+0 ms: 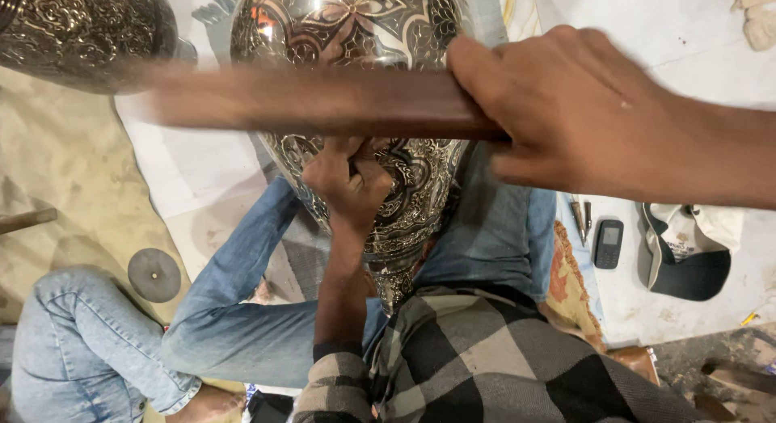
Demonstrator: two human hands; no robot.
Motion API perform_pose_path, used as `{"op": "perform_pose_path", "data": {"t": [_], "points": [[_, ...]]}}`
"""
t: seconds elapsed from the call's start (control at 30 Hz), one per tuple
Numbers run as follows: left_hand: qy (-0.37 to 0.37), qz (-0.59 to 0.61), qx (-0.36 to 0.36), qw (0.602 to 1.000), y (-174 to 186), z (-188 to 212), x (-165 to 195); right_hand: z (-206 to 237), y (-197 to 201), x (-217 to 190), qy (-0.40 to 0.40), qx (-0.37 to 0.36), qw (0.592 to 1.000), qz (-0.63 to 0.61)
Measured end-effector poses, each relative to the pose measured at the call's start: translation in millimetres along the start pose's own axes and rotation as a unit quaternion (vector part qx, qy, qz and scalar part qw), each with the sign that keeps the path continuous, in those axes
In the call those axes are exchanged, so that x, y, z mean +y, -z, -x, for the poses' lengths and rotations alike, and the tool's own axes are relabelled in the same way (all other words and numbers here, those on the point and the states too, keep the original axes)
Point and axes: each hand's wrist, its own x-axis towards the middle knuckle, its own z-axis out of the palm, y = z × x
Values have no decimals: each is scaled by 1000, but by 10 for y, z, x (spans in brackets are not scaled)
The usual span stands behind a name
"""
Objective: The person sits cross-legged on the floor holding a large engraved brass vase between their legs. They hold a small punch against the vase's floral pattern with one hand and strike it with a wooden mallet held in the other hand, chasing the decoration across the vase surface.
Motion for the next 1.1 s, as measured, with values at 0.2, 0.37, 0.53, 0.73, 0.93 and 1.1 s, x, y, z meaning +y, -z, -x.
{"op": "perform_pose_path", "data": {"t": [0.2,0.37,0.53,0.73,0.93,1.1], "points": [[-20,0,10,1000,-10,29,-85,-52,15,-16,-16,-24,1000,7],[-22,8,11,1000,-22,9,-67,-94,6,-35,2,20,1000,-21],[-6,10,5,1000,10,-34,1,-128,-2,-26,-19,12,1000,17],[8,26,10,1000,11,-54,36,-139,-21,-13,-60,-53,997,7],[10,33,-1,999,30,-59,37,-118,2,-74,-29,30,999,-24],[7,18,4,1000,10,-45,2,-148,82,-90,-51,-29,998,11]]}}
